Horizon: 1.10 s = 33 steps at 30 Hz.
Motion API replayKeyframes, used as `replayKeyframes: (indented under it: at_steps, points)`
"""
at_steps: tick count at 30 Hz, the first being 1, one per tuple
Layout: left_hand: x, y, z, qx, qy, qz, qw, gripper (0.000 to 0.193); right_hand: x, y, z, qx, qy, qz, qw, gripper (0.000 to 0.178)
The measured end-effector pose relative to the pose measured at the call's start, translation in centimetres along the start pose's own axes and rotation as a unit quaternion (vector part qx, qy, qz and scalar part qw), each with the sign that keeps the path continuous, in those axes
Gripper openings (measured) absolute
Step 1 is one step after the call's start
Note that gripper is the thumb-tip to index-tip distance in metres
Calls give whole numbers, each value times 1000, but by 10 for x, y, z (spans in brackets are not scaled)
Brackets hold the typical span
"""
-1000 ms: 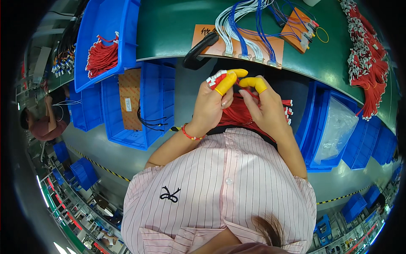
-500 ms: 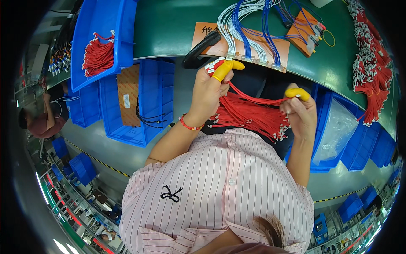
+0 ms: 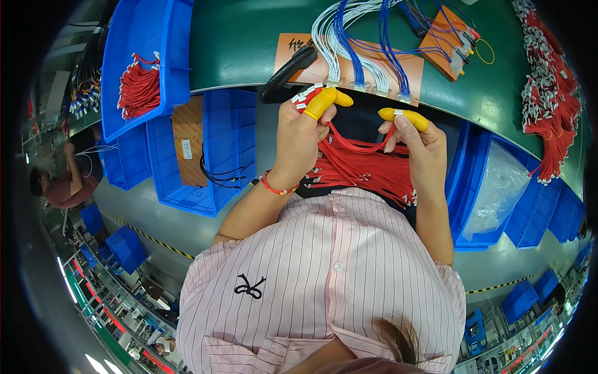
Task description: Assembling or bundling multiple wires into harnesses or bundles at a production workbench.
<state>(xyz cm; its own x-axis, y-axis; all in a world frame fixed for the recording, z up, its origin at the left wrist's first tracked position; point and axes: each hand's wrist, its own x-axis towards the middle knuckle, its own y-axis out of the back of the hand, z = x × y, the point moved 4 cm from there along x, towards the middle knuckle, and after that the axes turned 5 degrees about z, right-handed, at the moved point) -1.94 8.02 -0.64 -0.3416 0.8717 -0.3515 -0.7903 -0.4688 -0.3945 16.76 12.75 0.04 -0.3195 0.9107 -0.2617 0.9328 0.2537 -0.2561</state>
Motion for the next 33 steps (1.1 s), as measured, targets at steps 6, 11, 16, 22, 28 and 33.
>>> replayKeyframes:
  at_steps: [6,11,16,22,28,33]
  points:
    - [2,-3,3,-90,39,0,995,22,4,2,-3,-13,15,22,1000,26]
    - [4,4,6,-73,95,-64,991,27,6,2,-2,-9,10,43,999,26]
    - [1,6,9,-133,147,-101,975,33,5,-1,-3,-9,9,65,998,27]
    - [-4,8,2,-182,158,-82,967,41,4,-4,1,19,-7,83,996,29]
    - [-8,10,4,-148,143,-76,975,41,2,-7,4,107,-32,97,989,27]
    - [-7,7,6,-123,123,-81,981,39,2,-7,11,192,-62,88,975,24]
